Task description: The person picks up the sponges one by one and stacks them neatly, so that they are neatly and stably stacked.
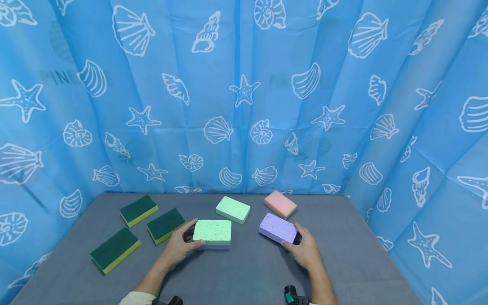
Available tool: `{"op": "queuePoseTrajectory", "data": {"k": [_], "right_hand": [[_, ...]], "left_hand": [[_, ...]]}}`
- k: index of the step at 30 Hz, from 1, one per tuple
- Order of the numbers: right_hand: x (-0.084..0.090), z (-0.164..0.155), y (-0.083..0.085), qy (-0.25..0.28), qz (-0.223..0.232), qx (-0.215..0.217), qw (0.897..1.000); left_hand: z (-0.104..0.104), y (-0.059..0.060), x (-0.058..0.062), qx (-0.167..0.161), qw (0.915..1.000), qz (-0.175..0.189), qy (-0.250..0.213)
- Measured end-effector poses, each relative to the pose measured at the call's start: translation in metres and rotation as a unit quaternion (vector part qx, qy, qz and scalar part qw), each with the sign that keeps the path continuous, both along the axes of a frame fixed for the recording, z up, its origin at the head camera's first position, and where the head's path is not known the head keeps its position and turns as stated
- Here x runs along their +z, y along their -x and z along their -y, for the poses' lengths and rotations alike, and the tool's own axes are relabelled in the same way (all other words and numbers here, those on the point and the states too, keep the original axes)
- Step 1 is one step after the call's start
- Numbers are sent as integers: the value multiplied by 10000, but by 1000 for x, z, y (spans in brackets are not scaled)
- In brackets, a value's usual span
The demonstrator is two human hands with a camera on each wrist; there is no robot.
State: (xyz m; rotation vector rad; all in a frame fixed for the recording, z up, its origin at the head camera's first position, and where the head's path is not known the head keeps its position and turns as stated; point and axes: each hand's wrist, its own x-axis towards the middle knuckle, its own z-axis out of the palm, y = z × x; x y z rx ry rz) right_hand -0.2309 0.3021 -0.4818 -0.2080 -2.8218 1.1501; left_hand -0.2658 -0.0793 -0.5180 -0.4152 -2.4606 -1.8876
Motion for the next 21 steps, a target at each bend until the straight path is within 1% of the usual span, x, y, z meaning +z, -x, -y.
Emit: {"op": "queuePoseTrajectory", "data": {"k": [4, 10, 17, 21], "right_hand": [[7, 0, -2, 81, -64, 6, 9999], [19, 2, -6, 144, -315, 149, 9993], [30, 6, -11, 191, -597, 332, 9975], [40, 9, -15, 260, -783, 410, 9957]], "left_hand": [[1, -1, 0, -39, 9999, -124, 1], [1, 0, 1, -26, 9999, -82, -53], [0, -1, 0, 16, 10000, -67, 6], [-1, -2, 0, -27, 9999, -127, 32]]}}
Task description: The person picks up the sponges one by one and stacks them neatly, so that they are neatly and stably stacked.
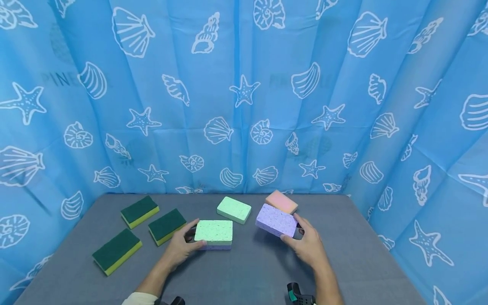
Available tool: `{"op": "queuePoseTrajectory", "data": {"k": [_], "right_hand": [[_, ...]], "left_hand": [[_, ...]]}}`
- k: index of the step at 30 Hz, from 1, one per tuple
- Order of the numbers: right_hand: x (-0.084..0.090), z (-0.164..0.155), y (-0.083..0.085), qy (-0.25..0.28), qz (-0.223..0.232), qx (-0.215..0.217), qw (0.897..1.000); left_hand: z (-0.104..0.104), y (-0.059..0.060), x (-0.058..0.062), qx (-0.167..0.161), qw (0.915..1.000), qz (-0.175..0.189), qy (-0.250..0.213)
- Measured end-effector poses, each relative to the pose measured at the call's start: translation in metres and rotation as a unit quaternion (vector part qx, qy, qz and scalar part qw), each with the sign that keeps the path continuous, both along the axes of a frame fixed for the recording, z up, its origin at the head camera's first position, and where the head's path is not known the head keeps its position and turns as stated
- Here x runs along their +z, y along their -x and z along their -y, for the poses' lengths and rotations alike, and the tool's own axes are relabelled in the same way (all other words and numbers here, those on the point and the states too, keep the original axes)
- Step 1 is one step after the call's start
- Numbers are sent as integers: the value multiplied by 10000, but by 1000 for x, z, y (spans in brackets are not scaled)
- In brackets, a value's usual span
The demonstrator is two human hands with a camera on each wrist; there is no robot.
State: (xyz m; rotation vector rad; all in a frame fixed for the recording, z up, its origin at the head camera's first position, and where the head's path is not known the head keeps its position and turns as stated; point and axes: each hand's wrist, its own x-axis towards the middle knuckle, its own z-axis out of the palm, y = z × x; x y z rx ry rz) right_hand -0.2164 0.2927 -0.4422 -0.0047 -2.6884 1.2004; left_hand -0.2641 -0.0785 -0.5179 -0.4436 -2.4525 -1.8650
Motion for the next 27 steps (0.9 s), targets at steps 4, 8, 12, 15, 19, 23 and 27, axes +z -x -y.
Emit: {"op": "queuePoseTrajectory", "data": {"k": [4, 8, 12, 15, 19, 23, 27], "right_hand": [[7, 4, -3, -107, -297, 115, 9994], [11, 9, -5, -250, -575, 236, 9977], [17, 15, -4, -277, -829, 368, 9955], [21, 20, -3, -288, -983, 453, 9937], [27, 29, -2, -299, -1043, 500, 9928], [32, 40, 0, -211, -1088, 535, 9924], [36, 51, 2, -152, -1215, 616, 9906]], "left_hand": [[1, 0, -1, -56, 10000, 15, 20], [1, -2, -2, -34, 9999, 132, -10], [1, -1, -3, 14, 10000, 67, -8], [1, 0, -2, 15, 10000, 42, -2], [1, 0, -2, 10, 10000, 63, -4], [1, 1, -2, 39, 10000, 58, 28], [1, 1, -1, 64, 10000, 55, 53]]}}
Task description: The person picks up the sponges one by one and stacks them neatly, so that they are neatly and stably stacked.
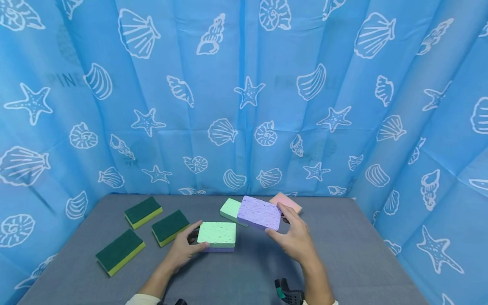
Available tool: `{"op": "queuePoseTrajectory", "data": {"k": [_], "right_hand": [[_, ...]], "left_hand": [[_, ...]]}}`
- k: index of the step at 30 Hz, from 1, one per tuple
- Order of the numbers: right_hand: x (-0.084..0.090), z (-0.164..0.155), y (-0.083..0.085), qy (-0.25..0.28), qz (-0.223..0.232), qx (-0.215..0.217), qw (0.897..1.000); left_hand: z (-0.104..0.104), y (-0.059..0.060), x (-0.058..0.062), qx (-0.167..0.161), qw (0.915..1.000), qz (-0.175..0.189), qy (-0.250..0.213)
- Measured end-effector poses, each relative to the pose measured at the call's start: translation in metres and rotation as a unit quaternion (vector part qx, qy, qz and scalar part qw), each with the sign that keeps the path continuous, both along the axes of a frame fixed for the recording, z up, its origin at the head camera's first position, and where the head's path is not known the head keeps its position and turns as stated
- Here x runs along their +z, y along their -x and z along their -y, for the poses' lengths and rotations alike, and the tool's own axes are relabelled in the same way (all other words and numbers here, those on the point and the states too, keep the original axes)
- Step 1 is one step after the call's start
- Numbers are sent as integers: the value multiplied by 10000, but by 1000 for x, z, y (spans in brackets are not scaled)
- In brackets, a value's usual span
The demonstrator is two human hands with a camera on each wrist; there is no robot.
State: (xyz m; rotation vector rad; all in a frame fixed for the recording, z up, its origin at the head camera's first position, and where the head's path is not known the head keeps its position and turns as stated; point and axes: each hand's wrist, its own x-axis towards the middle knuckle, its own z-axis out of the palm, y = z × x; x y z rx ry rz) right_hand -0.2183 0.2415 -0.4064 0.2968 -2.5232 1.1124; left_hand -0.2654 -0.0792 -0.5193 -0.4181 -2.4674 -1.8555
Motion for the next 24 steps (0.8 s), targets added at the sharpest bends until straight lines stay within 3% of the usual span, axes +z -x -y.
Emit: {"op": "queuePoseTrajectory", "data": {"k": [12, 20, 24], "right_hand": [[2, 27, 7, 265, -277, 602, 9974], [-2, 42, 13, 441, -362, 927, 9941], [-4, 50, 15, 506, -378, 1015, 9928]], "left_hand": [[-1, 0, 1, 83, 10000, 53, 0], [-2, 0, 3, 13, 9995, 294, -79], [-2, 1, 3, 87, 9997, 218, -22]]}}
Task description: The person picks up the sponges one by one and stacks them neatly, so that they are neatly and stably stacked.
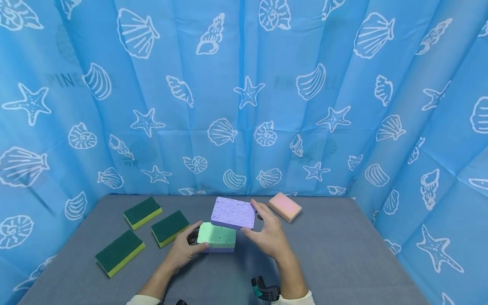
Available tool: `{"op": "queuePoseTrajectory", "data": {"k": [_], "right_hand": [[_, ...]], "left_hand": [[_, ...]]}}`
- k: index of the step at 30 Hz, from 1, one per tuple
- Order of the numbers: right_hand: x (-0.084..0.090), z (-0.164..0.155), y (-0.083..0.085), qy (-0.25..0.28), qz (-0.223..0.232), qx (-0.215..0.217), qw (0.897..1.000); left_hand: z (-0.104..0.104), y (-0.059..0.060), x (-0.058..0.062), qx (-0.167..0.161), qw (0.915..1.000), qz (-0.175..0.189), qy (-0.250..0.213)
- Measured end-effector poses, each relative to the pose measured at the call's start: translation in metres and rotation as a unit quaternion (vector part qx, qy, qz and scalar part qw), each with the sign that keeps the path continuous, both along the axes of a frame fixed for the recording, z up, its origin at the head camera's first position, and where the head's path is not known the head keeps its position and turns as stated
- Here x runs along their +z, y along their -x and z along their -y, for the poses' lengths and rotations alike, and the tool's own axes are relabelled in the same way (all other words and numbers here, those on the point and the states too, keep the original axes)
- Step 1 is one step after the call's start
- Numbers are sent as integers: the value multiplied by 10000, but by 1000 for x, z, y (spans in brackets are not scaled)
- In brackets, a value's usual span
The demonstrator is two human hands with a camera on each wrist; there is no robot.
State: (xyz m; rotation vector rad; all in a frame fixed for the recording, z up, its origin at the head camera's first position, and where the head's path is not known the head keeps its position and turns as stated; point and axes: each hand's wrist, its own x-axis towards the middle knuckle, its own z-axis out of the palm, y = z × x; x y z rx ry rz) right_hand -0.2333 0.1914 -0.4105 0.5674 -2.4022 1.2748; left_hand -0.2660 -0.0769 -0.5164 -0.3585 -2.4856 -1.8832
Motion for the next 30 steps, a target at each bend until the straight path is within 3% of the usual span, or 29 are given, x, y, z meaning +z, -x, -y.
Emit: {"op": "queuePoseTrajectory", "data": {"k": [10, 22, 30], "right_hand": [[-7, 16, 3, -42, 303, -68, 9995], [-19, 25, 12, -154, 292, -18, 9995], [-28, 31, 16, -163, 607, 105, 9980]], "left_hand": [[-3, 0, -2, -8, 10000, 51, 33], [-2, -1, 1, 34, 10000, -66, -62], [0, -2, 2, -16, 9999, -98, -59]]}}
